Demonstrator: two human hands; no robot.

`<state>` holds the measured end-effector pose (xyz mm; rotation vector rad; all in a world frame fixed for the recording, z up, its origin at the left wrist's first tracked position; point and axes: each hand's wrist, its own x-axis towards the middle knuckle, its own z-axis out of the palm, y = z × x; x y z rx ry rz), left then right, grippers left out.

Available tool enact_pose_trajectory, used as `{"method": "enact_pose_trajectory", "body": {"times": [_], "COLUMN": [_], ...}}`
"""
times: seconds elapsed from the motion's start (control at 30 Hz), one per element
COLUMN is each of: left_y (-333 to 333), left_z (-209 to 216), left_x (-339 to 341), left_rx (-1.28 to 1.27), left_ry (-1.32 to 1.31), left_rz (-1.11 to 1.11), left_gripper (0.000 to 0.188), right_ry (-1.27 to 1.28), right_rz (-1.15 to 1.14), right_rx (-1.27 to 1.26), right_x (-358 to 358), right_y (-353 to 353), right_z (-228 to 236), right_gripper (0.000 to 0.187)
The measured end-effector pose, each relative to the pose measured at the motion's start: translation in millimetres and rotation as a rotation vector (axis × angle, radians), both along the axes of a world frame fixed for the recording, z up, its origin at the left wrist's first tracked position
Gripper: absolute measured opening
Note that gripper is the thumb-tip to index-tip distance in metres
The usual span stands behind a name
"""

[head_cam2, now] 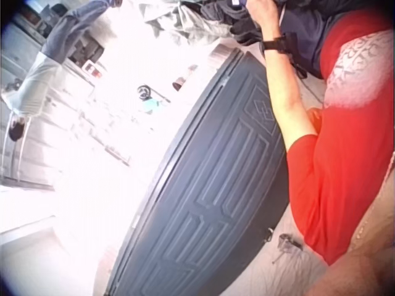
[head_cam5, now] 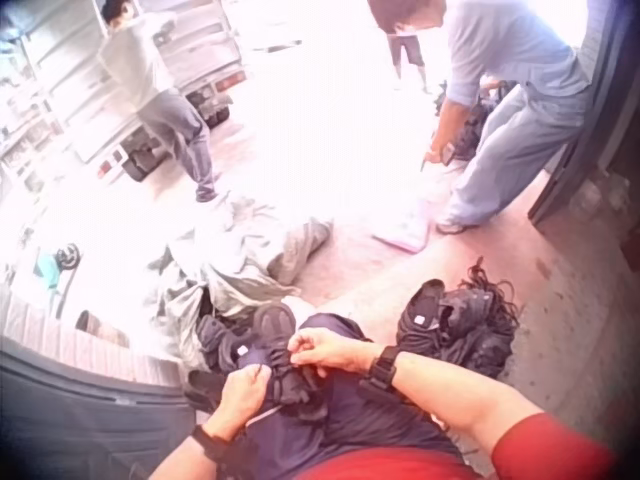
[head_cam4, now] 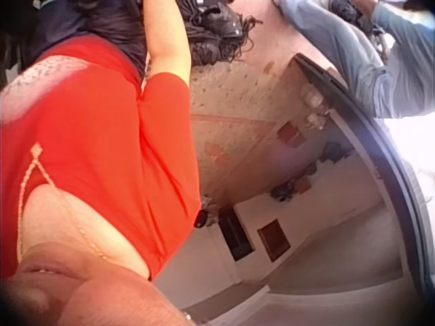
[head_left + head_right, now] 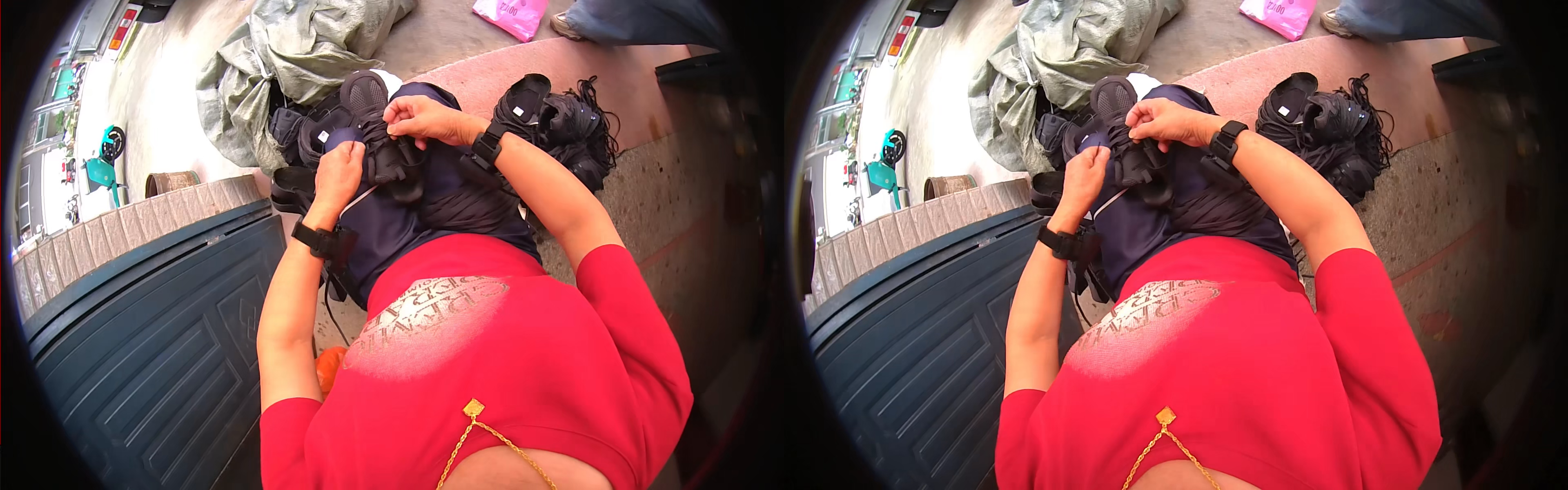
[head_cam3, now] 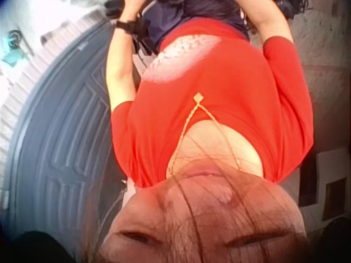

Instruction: Threading laces into a pair of black shoes.

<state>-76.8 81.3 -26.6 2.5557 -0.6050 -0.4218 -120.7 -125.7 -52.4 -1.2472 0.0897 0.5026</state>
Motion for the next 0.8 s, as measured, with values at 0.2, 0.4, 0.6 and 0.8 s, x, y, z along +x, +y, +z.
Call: {"method": "enact_pose_trajectory", "body": {"times": [0.2,0.4,0.6,0.8], "left_y": [-0.2,23.5,67.1,49.7], "left_z": [12.0,43.0,40.2,15.8], "left_x": [7.1,3.3,26.1,22.4], "left_rx": [0.057,0.194,0.171,-0.291], "left_ry": [0.242,-0.647,-0.604,-0.176], "left_rz": [-0.101,-0.768,-0.384,0.045], "left_gripper": [0.022,0.010,0.010,0.020], "right_ry": [-0.010,-0.780,-0.578,-0.302], "right_rz": [0.028,-0.005,-0.160,-0.536], "right_rx": [-0.173,-1.054,-1.243,-1.368], "right_x": [1.9,-8.2,-22.8,-61.3], "right_y": [4.1,25.3,-5.4,-160.6], "right_z": [0.4,1.5,7.8,46.6], "right_gripper": [0.019,0.025,0.027,0.030]}}
